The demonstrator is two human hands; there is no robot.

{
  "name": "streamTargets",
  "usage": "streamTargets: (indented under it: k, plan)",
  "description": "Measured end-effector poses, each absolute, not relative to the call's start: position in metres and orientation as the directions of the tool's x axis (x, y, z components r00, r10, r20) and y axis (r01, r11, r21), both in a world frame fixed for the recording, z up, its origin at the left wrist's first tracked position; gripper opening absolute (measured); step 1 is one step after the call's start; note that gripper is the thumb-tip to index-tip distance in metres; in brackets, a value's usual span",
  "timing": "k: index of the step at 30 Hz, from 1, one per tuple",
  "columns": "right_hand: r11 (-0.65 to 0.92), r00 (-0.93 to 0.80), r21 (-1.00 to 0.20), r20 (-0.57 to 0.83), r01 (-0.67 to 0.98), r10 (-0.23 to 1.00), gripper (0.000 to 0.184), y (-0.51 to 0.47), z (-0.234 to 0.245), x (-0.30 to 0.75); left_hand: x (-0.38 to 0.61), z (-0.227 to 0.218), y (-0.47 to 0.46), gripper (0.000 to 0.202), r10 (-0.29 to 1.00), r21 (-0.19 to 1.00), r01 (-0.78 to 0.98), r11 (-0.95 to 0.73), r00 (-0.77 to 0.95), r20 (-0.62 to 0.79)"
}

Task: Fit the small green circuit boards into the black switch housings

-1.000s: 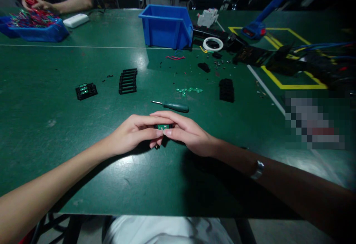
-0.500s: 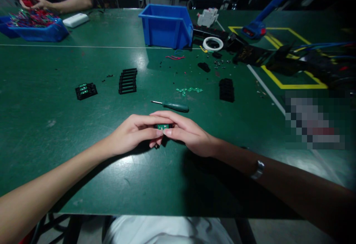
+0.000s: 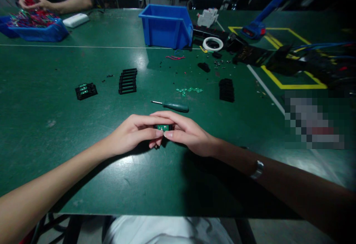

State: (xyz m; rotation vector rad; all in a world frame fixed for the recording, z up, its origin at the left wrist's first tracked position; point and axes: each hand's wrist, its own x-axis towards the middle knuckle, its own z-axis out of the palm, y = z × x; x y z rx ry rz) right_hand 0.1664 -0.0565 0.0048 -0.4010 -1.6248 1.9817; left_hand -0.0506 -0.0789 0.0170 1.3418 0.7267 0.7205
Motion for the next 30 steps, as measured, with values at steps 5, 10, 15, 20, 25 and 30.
streamTargets:
  k: [5, 10, 15, 20, 25, 30]
  plan:
    - [-0.109, -0.813, -0.978, 0.083, -0.177, 0.576, 0.048, -0.053, 0.010, 0.168, -0.051, 0.016, -0.079, 0.036, 0.808, 0.993, -0.047, 0.107, 0.587, -0.059]
    - [-0.079, -0.835, -0.992, 0.038, -0.097, 0.549, 0.050, -0.049, 0.009, 0.172, -0.050, 0.016, -0.080, 0.038, 0.785, 0.990, -0.026, 0.137, 0.613, -0.093]
    - [-0.066, -0.820, -0.993, 0.040, -0.095, 0.571, 0.051, -0.050, 0.008, 0.171, -0.050, 0.017, -0.079, 0.038, 0.793, 0.989, -0.038, 0.140, 0.602, -0.089]
    - [-0.072, -0.812, -0.994, 0.021, -0.078, 0.583, 0.051, -0.051, 0.010, 0.170, -0.049, 0.017, -0.078, 0.037, 0.799, 0.988, -0.067, 0.140, 0.597, -0.073]
    - [-0.095, -0.785, -0.994, -0.014, -0.057, 0.619, 0.050, -0.053, 0.006, 0.170, -0.047, 0.018, -0.080, 0.037, 0.795, 0.990, -0.075, 0.119, 0.605, -0.050]
    - [0.029, -0.679, -1.000, 0.023, -0.003, 0.734, 0.048, -0.059, 0.002, 0.169, -0.044, 0.019, -0.081, 0.038, 0.842, 0.994, -0.049, 0.095, 0.536, -0.054]
